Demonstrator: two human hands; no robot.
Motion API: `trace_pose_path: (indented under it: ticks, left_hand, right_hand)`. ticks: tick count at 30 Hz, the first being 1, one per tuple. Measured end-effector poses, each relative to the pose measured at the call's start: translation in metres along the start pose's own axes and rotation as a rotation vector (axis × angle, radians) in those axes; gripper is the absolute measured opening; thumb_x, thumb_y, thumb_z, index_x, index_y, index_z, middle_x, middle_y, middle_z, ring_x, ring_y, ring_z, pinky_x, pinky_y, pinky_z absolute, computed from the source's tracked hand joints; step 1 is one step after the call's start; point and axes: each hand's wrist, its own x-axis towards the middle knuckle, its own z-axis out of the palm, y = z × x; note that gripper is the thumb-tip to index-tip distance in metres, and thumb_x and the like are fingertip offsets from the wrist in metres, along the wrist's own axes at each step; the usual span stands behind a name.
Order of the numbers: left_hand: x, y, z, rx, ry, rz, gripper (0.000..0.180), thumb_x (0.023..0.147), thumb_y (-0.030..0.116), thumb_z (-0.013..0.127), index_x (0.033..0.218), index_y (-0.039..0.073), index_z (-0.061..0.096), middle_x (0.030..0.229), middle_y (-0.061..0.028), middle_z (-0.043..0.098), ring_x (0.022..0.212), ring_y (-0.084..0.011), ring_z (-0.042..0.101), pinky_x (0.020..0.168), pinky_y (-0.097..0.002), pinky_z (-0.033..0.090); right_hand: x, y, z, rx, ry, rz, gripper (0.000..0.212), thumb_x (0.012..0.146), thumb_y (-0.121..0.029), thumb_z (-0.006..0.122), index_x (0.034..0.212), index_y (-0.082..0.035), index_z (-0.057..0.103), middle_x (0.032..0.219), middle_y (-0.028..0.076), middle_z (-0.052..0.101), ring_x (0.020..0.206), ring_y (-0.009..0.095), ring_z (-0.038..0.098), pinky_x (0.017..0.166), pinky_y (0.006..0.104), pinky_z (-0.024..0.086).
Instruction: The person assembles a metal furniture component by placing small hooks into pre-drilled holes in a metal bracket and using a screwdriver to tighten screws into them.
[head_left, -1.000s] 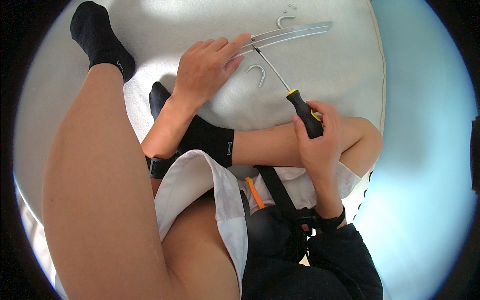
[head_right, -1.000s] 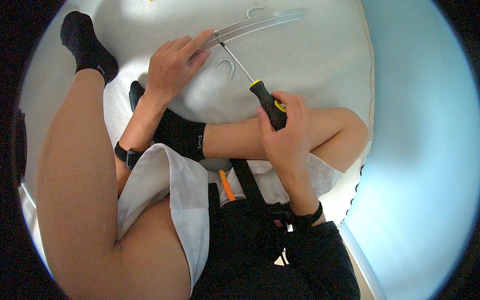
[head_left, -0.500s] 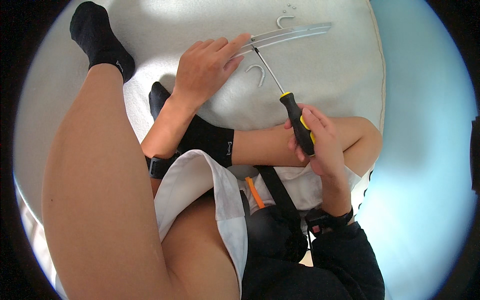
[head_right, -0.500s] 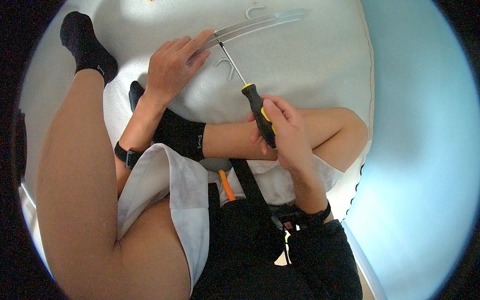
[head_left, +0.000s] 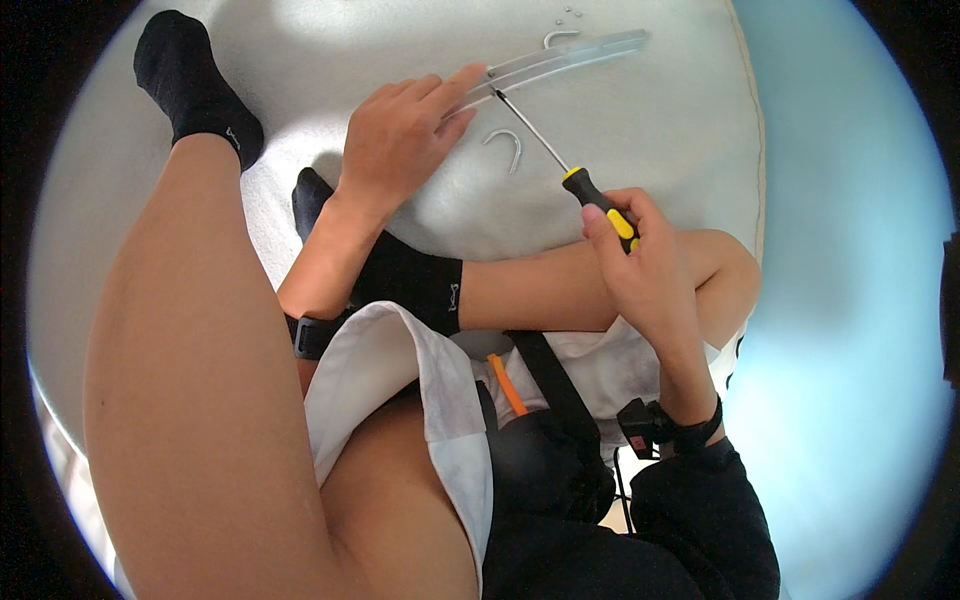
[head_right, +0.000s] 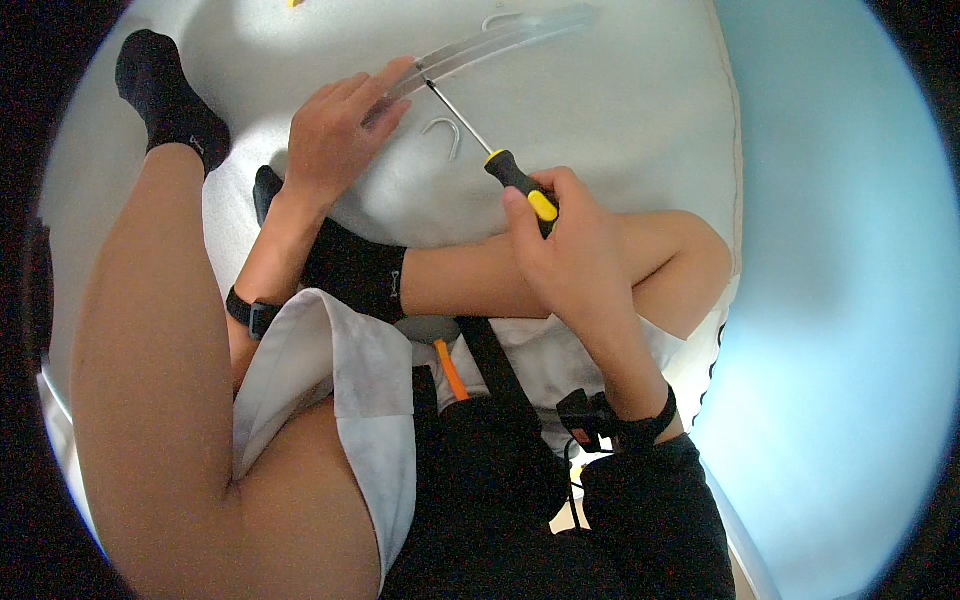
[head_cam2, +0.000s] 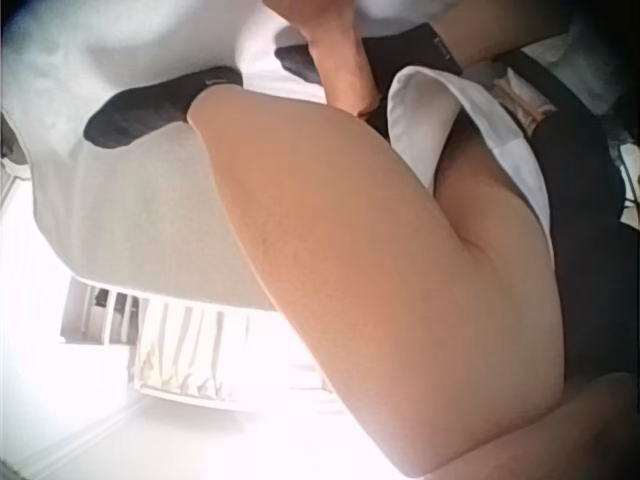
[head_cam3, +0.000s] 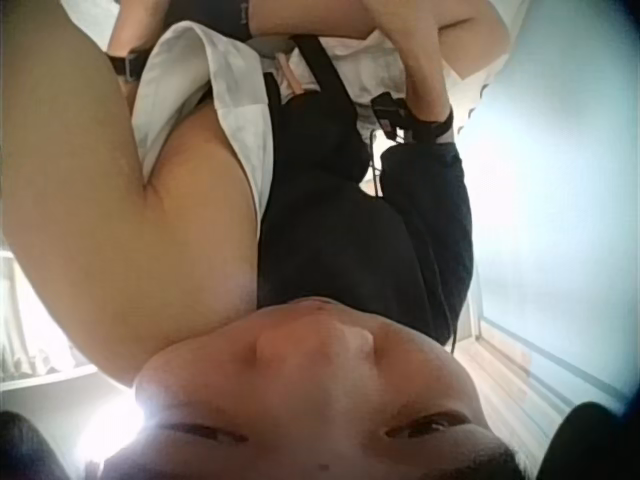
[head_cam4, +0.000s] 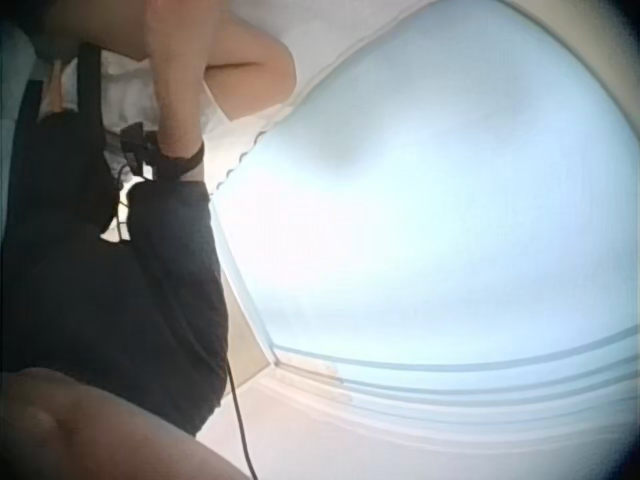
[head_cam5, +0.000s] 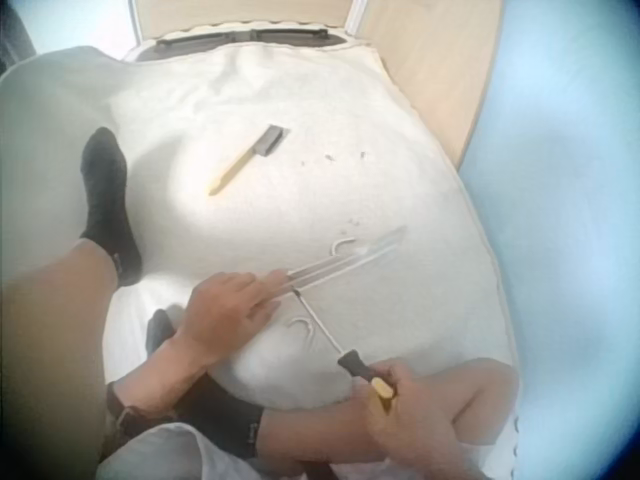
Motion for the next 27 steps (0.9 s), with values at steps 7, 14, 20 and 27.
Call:
trace_pose_path:
  ticks: [7,14,20,27]
  left_hand:
    - [0.000,-0.003,-0.003,0.020,-0.016,-0.016,0.045,0.082,0.020,0.074,0.126,0.020,0.064,0.076,-0.0026,0.063,0.069,-0.0204,0.062,0.065,-0.0331,0.050]
    - [0.000,-0.003,-0.004,0.042,-0.004,-0.012,0.045,0.081,0.020,0.075,0.125,0.020,0.065,0.077,-0.0017,0.064,0.069,-0.0195,0.062,0.065,-0.0336,0.050]
    - [0.001,-0.006,-0.001,0.004,-0.009,-0.009,0.045,0.087,0.024,0.071,0.130,0.022,0.062,0.075,-0.0027,0.063,0.069,-0.0221,0.061,0.066,-0.0356,0.050]
    - [-0.003,-0.006,-0.002,0.008,-0.028,-0.018,0.044,0.086,0.024,0.071,0.129,0.022,0.062,0.075,-0.0024,0.063,0.069,-0.0221,0.062,0.067,-0.0354,0.050]
  right_hand:
    - [0.013,-0.006,-0.016,1.127,-0.439,0.664,0.037,0.104,-0.030,0.045,0.122,0.003,0.052,0.087,0.005,0.054,0.062,0.007,0.048,0.039,0.0181,0.035]
    - [0.017,0.004,-0.020,1.445,-0.517,0.782,0.041,0.106,-0.029,0.041,0.129,0.005,0.041,0.091,0.007,0.049,0.059,0.009,0.044,0.036,0.0183,0.033]
    - [0.013,0.026,-0.008,2.127,-0.711,0.898,0.040,0.107,-0.028,0.037,0.131,0.004,0.036,0.093,0.009,0.048,0.062,0.013,0.045,0.035,0.0192,0.033]
    - [0.002,-0.001,0.001,1.339,-0.399,0.717,0.036,0.102,-0.026,0.053,0.127,-0.002,0.045,0.099,0.010,0.058,0.066,0.015,0.054,0.037,0.0228,0.038]
